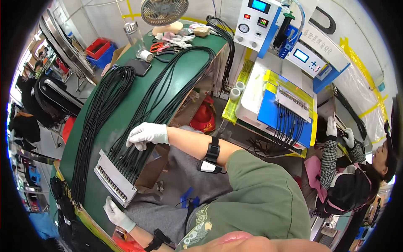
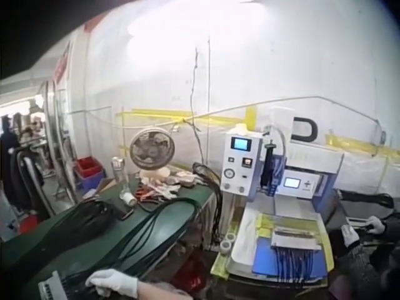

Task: The person places a metal fixture onto a machine, removes it, and inserts black cables into the fixture slots. After placing the fixture back onto the machine and removing it again, the person bundles the cables together, wraps tape around them, and sets the finished bundle aside.

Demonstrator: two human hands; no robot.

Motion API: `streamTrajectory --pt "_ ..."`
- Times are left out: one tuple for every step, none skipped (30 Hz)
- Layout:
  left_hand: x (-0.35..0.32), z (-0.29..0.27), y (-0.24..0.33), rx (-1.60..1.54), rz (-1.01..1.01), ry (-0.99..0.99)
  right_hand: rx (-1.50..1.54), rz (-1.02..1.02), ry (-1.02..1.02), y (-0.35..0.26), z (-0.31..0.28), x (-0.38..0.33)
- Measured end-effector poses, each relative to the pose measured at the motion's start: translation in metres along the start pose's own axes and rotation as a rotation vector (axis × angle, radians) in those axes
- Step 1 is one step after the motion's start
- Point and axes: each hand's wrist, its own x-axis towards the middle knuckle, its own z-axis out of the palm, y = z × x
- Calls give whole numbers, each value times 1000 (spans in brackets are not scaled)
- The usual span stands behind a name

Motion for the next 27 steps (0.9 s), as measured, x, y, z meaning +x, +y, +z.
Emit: streamTrajectory --pt "0 0 1 3 8 4 -2 -4 0 -1 0 0" --pt "0 0 1 12 16 6 -5 -9 0 -3 0 -1" --pt "0 0 2 34 25 11 -15 11 1 -5 0 -1" --pt "0 0 2 25 2 9 -8 -16 -13 -7 1 -2" --pt "0 0 2 28 -20 8 -8 -18 -24 -10 2 -4" --pt "0 1 1 32 -14 14 -26 19 -8 -12 3 -7" --pt "0 1 1 10 -20 7 39 -26 -18 -14 4 -10" --pt "0 1 0 -9 1 10 87 -33 -5 -16 3 -16" --pt "1 1 -2 -27 33 11 119 -6 39 -19 2 -23" --pt "1 0 -3 -24 22 4 130 -22 91 -21 -2 -34" --pt "2 -1 -4 -23 20 -6 122 -2 175 -24 -10 -53" --pt "2 -1 -5 -20 7 -22 129 -42 203 -27 -20 -77" --pt "3 -1 -6 -35 28 -27 129 -11 333 -32 -34 -106" --pt "2 -2 -7 -45 36 -37 139 -92 345 -39 -51 -141" --pt "0 -2 -7 -28 36 -40 561 -115 30 -60 -85 -178" --pt "-2 -2 -6 -169 15 -45 193 -139 530 -67 -100 -228" --pt "-5 -2 -4 -284 -11 -45 1 -169 793 -76 -113 -287" --pt "-8 -2 0 -378 4 -37 -366 -174 1039 -90 -126 -347" --pt "-14 1 5 -544 43 -32 -722 -97 1334 -103 -136 -403" --pt "-16 2 11 -638 16 -83 -914 13 1649 -116 -144 -453" --pt "-19 3 18 -715 25 -156 -1084 81 1850 -123 -142 -500" --pt "-21 2 25 -821 89 -220 -1125 206 2011 -124 -137 -537" --pt "-25 7 35 -873 77 -165 -1078 336 2106 -124 -132 -565" --pt "-25 9 44 -929 126 -238 -997 442 2156 -121 -128 -586" --pt "-25 12 54 -982 203 -319 -902 523 2168 -116 -127 -601" --pt "-25 13 63 -1032 282 -400 -815 581 2167 -109 -128 -613" --pt "-30 16 73 -984 234 -396 -747 618 2154 -103 -135 -622"
